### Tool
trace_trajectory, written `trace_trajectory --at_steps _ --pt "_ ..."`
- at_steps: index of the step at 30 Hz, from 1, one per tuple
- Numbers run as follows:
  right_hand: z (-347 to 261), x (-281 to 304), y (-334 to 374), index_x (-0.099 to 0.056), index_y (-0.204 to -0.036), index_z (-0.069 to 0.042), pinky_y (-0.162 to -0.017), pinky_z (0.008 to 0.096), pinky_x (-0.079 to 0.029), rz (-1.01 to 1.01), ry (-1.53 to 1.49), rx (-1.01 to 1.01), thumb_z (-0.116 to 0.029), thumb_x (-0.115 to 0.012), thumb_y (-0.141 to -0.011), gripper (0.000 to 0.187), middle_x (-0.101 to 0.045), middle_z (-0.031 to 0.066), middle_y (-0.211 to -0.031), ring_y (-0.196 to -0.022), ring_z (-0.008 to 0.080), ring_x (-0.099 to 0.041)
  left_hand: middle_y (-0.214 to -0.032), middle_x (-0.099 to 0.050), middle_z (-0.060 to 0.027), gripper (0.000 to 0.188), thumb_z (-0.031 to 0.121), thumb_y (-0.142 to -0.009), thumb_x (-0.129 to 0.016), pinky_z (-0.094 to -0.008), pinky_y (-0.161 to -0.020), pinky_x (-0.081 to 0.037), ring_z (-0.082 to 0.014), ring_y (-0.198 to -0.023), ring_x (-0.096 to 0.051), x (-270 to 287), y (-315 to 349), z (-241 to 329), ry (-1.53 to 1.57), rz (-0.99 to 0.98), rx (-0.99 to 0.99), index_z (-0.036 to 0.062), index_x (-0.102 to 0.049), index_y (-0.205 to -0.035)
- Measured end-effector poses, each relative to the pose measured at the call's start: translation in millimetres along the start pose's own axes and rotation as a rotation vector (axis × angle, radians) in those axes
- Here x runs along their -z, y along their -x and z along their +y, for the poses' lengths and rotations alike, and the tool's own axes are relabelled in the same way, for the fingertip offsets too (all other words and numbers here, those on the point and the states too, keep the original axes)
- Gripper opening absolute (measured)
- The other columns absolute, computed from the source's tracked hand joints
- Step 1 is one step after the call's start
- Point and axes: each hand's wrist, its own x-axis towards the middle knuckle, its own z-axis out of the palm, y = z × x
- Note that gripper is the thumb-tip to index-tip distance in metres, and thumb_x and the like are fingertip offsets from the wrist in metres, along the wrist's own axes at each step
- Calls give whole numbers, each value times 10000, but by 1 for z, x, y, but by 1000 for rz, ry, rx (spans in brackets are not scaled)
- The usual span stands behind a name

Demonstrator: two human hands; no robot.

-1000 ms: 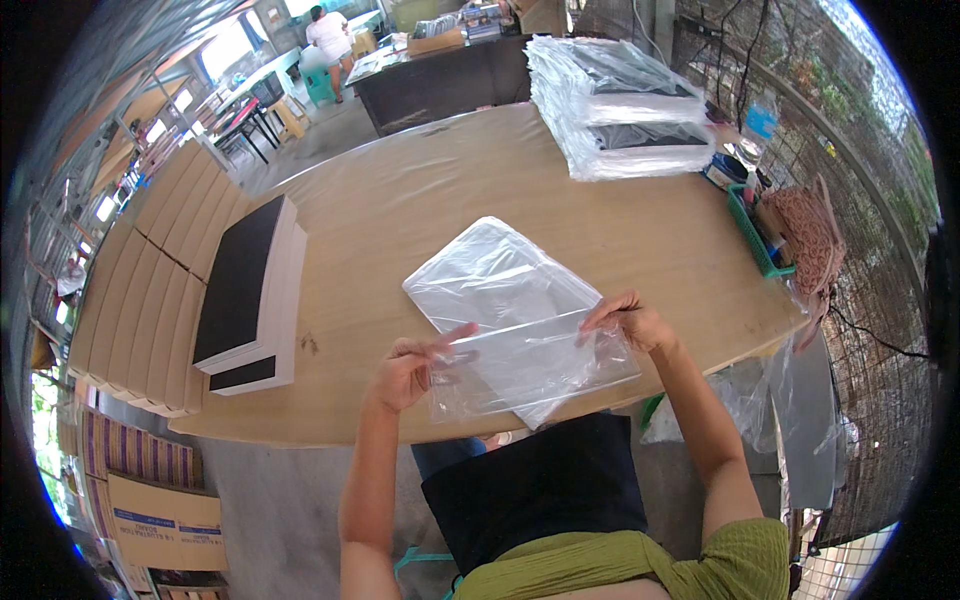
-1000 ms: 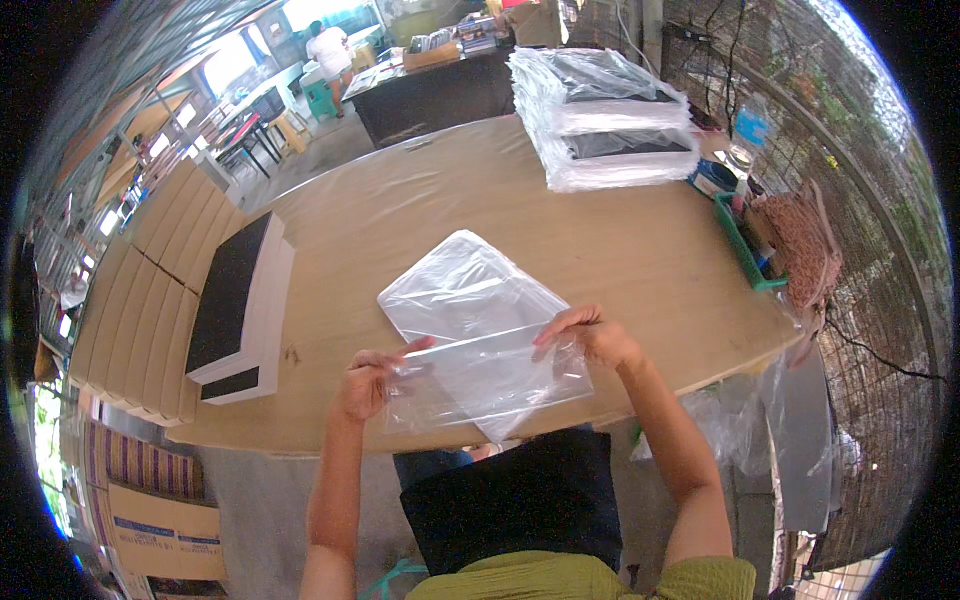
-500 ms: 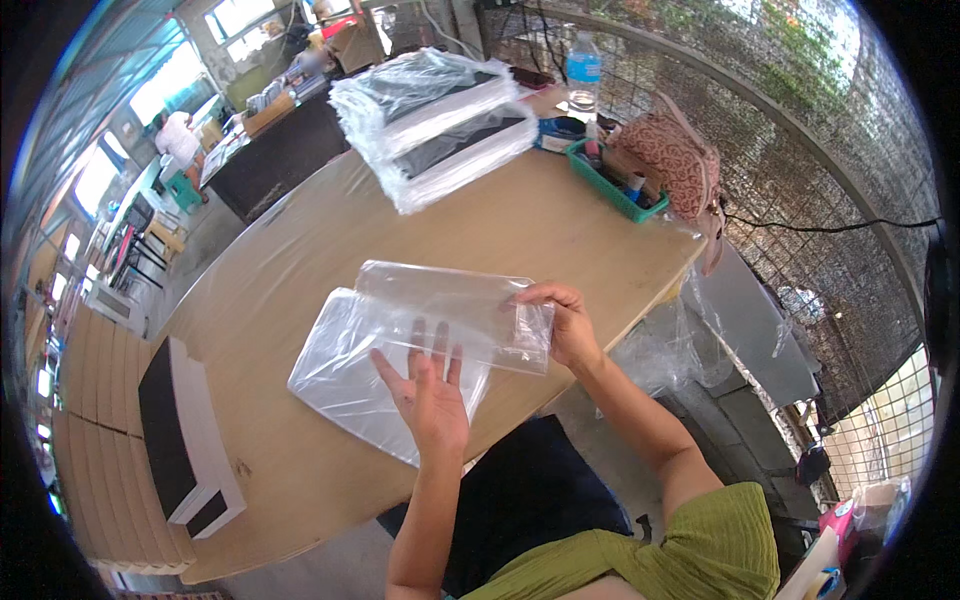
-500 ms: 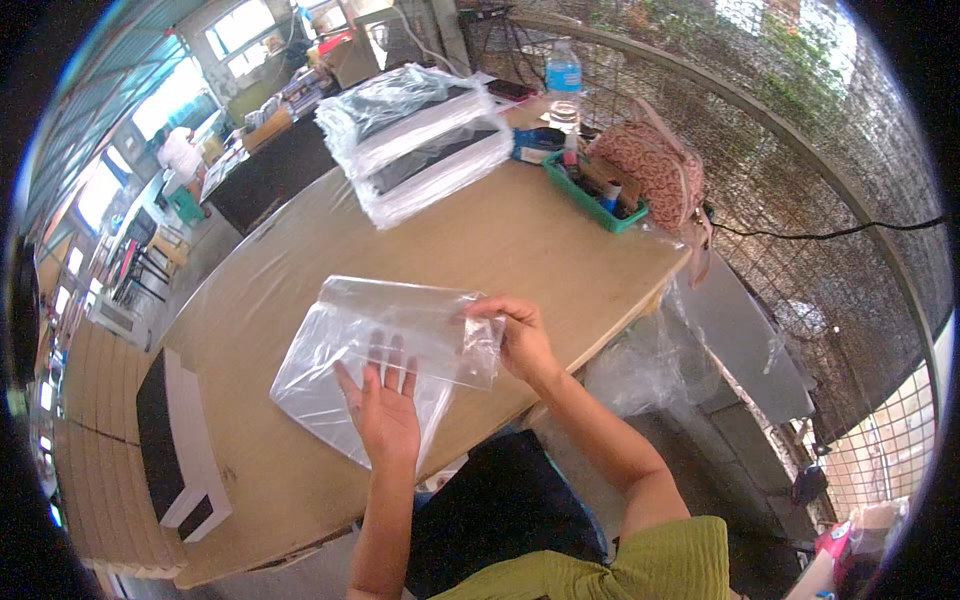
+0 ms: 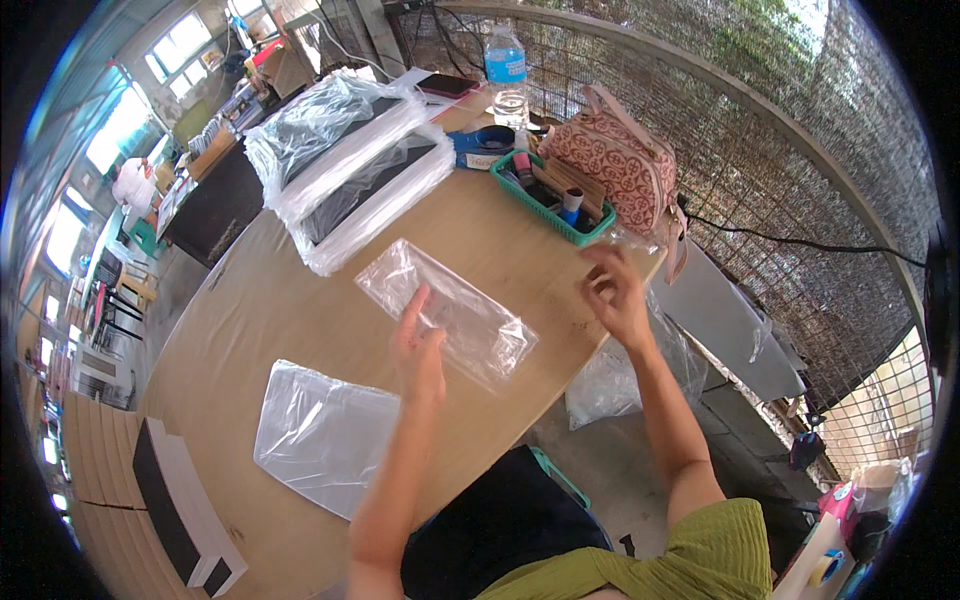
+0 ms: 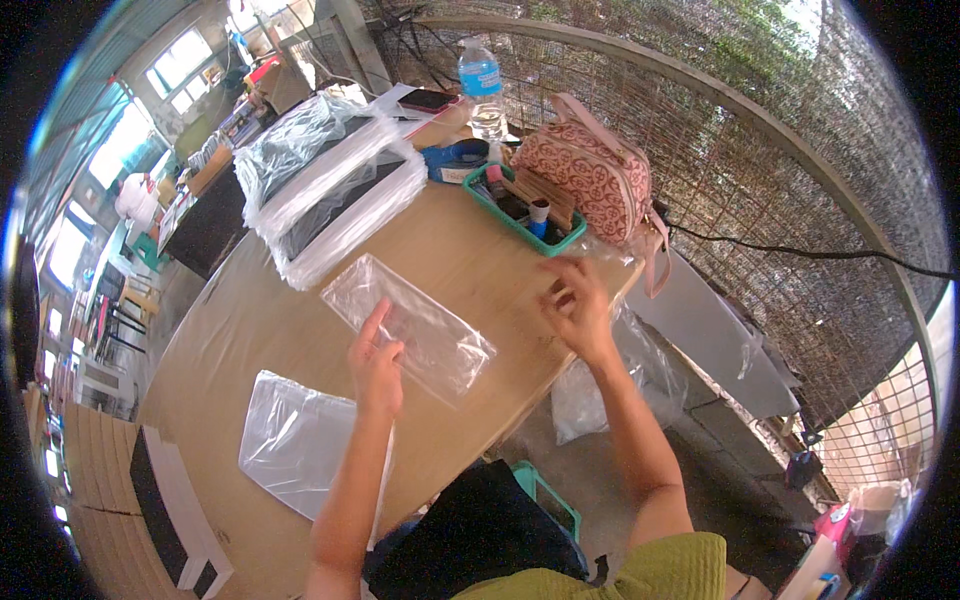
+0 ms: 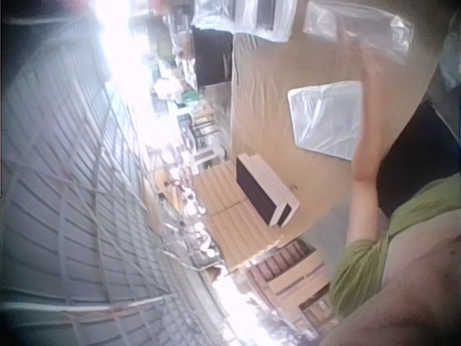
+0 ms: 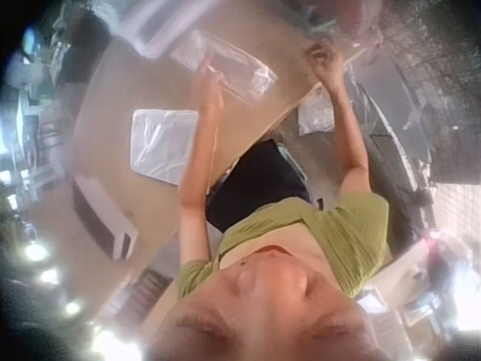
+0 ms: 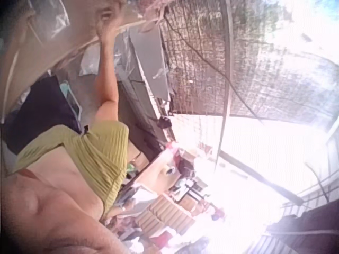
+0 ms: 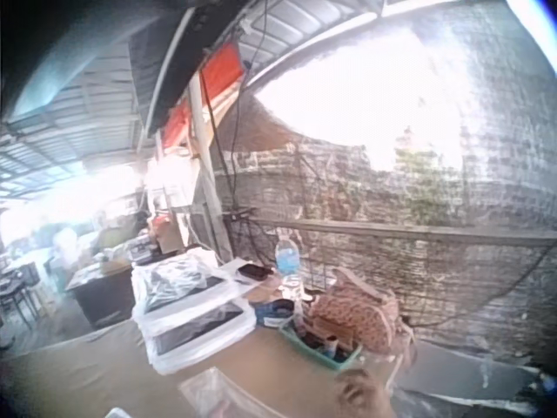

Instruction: The person prepares plastic bags and then places large black foam boards into them one by one.

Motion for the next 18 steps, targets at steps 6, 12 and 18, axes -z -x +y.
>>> trace_trajectory --at_steps 6,12,18 --pt "32 7 -51 -578 -1053 -66 -675 471 -500 125 740 100 -62 -679 -723 345 -521 151 -1148 -893 384 -600 -1404 -361 -84 710 -148 -714 -465 -280 -910 -449 -169 -1156 -471 -25 -47 -28 -100 -85 -162 102 -417 -1376" --pt "44 6 -67 -618 -902 -40 -667 444 -489 73 696 179 -33 -721 -690 235 -581 127 -1035 -831 357 -614 -1365 -402 -172 660 -116 -711 -518 -369 -994 -399 -299 -1260 -400 -46 -83 -61 -373 13 -255 58 -407 -1338" --pt "10 20 -79 -614 -894 -31 -658 448 -489 62 559 273 22 -690 -711 205 -576 161 -1024 -796 384 -607 -1377 -391 -230 729 -29 -718 -590 -371 -1074 -313 -343 -1282 -391 -66 -117 -82 -554 -19 -264 48 -327 -1393"
